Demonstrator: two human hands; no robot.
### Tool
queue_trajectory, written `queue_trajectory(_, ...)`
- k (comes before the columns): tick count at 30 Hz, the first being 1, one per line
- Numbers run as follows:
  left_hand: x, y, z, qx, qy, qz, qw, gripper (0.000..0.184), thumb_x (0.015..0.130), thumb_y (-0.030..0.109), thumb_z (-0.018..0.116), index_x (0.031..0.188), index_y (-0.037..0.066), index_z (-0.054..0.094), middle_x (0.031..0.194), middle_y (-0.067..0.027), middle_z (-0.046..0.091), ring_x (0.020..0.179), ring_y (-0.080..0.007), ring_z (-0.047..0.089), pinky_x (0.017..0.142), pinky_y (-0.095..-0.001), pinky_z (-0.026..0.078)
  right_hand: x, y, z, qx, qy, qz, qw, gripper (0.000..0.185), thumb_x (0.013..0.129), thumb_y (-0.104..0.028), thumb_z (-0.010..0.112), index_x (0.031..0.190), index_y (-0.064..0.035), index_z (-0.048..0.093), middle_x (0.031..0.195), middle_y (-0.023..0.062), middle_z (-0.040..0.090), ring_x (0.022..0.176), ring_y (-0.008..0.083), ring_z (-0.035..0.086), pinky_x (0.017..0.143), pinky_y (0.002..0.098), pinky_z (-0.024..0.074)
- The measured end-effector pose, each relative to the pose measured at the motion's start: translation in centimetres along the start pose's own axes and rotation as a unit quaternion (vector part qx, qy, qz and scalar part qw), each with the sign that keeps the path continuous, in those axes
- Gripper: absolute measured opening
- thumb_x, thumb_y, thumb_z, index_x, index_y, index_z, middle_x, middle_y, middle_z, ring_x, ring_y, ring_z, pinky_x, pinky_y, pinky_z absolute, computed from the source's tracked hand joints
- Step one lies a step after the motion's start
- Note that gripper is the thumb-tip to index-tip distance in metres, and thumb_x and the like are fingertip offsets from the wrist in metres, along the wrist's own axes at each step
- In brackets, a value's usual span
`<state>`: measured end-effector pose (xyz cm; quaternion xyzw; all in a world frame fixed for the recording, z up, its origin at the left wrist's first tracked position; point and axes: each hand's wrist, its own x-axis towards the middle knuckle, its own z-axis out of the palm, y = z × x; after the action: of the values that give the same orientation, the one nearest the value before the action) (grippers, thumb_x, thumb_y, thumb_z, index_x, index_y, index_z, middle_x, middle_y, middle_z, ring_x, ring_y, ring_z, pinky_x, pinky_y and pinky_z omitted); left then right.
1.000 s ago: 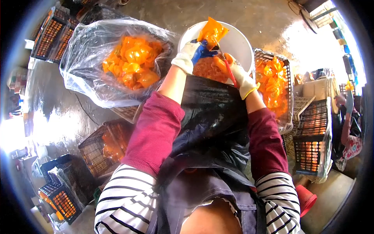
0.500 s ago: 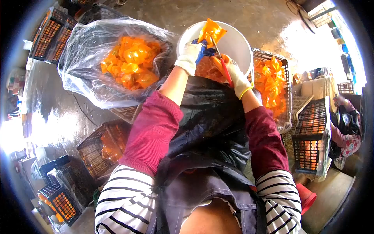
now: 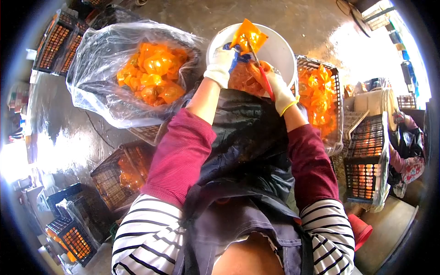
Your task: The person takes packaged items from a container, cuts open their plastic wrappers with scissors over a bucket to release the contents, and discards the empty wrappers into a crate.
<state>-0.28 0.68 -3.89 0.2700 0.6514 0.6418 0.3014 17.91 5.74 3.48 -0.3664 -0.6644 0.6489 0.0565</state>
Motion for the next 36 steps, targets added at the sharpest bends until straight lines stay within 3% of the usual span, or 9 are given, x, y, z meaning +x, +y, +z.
queue_trajectory(4,0.1,-0.1,-0.4,-0.037,-0.004,0.009,0.999,0.034,0.089,0.021,0.055,0.114,-0.002,0.061,0.109,-0.0203,0.064,0.105,-0.0310,0.060,0.090,-0.0343,0.046,-1.2,-1.1,0.2,0.007,0.021,-0.004,1.000,0.029,0.091,-0.025,0.061,0.115,-0.0081,0.059,0.087,0.0033,0.065,0.076,0.0098,0.060,0.065,0.0231,0.0481)
queue_trajectory(7,1.1,-2.3,-1.1,0.052,-0.017,-0.026,0.998,0.035,0.087,0.019,0.054,0.114,-0.003,0.061,0.109,-0.0213,0.064,0.107,-0.0311,0.060,0.091,-0.0341,0.046,1.6,2.3,0.6,-0.135,0.081,-0.211,0.965,0.029,0.090,-0.025,0.062,0.113,-0.0066,0.060,0.082,0.0024,0.065,0.073,0.0091,0.058,0.064,0.0242,0.0461)
queue_trajectory(10,1.6,-2.7,-1.8,0.062,-0.020,-0.025,0.998,0.036,0.086,0.019,0.053,0.114,-0.002,0.061,0.110,-0.0211,0.064,0.108,-0.0319,0.059,0.093,-0.0346,0.045,-0.4,0.5,0.1,-0.063,0.034,-0.029,0.997,0.030,0.090,-0.027,0.063,0.109,-0.0043,0.060,0.086,0.0030,0.064,0.078,0.0106,0.056,0.067,0.0269,0.0454)
queue_trajectory(20,-3.2,6.3,-1.1,0.261,-0.066,-0.062,0.961,0.033,0.087,0.024,0.049,0.111,0.007,0.065,0.110,-0.0188,0.064,0.101,-0.0301,0.062,0.088,-0.0361,0.047,1.5,2.5,-0.2,-0.165,0.058,-0.127,0.976,0.029,0.091,-0.029,0.061,0.105,-0.0040,0.061,0.088,0.0077,0.067,0.071,0.0118,0.060,0.059,0.0249,0.0468)
queue_trajectory(24,-2.4,5.4,-1.2,0.317,0.063,0.112,0.940,0.028,0.086,0.016,0.053,0.109,0.004,0.065,0.107,-0.0190,0.064,0.098,-0.0300,0.063,0.087,-0.0356,0.048,-0.2,0.3,0.0,-0.025,0.001,-0.018,1.000,0.027,0.090,-0.027,0.062,0.108,-0.0066,0.061,0.089,0.0090,0.066,0.065,0.0125,0.061,0.052,0.0242,0.0482)
queue_trajectory(26,-2.4,5.1,-0.6,0.004,0.038,0.018,0.999,0.034,0.088,0.020,0.059,0.117,0.002,0.059,0.111,-0.0138,0.063,0.098,-0.0276,0.062,0.088,-0.0319,0.048,-0.5,-0.3,0.5,0.069,-0.018,0.009,0.997,0.026,0.090,-0.026,0.062,0.109,-0.0075,0.061,0.088,0.0081,0.066,0.063,0.0132,0.062,0.050,0.0243,0.0486)
queue_trajectory(28,-3.2,5.6,0.3,-0.421,-0.031,-0.104,0.900,0.042,0.088,0.026,0.063,0.121,0.001,0.055,0.114,-0.0112,0.061,0.100,-0.0255,0.061,0.088,-0.0303,0.049,0.5,0.7,0.8,0.171,-0.020,-0.004,0.985,0.026,0.090,-0.025,0.062,0.110,-0.0077,0.060,0.087,0.0067,0.066,0.063,0.0144,0.062,0.051,0.0248,0.0488)
queue_trajectory(33,-2.4,4.0,0.8,-0.058,-0.026,-0.056,0.996,0.052,0.089,0.043,0.060,0.117,-0.001,0.058,0.104,-0.0099,0.065,0.099,-0.0166,0.060,0.086,-0.0273,0.048,2.1,2.7,0.3,0.130,-0.006,-0.010,0.991,0.024,0.091,-0.023,0.062,0.109,-0.0081,0.061,0.086,0.0043,0.066,0.062,0.0140,0.062,0.050,0.0258,0.0487)
queue_trajectory(36,-0.4,2.0,-0.4,0.271,-0.015,-0.012,0.962,0.052,0.090,0.044,0.058,0.116,-0.002,0.059,0.102,-0.0124,0.066,0.096,-0.0169,0.062,0.085,-0.0269,0.047,0.7,0.9,0.0,0.033,0.009,-0.003,0.999,0.025,0.091,-0.022,0.060,0.112,-0.0075,0.060,0.085,0.0055,0.067,0.062,0.0130,0.063,0.051,0.0261,0.0488)
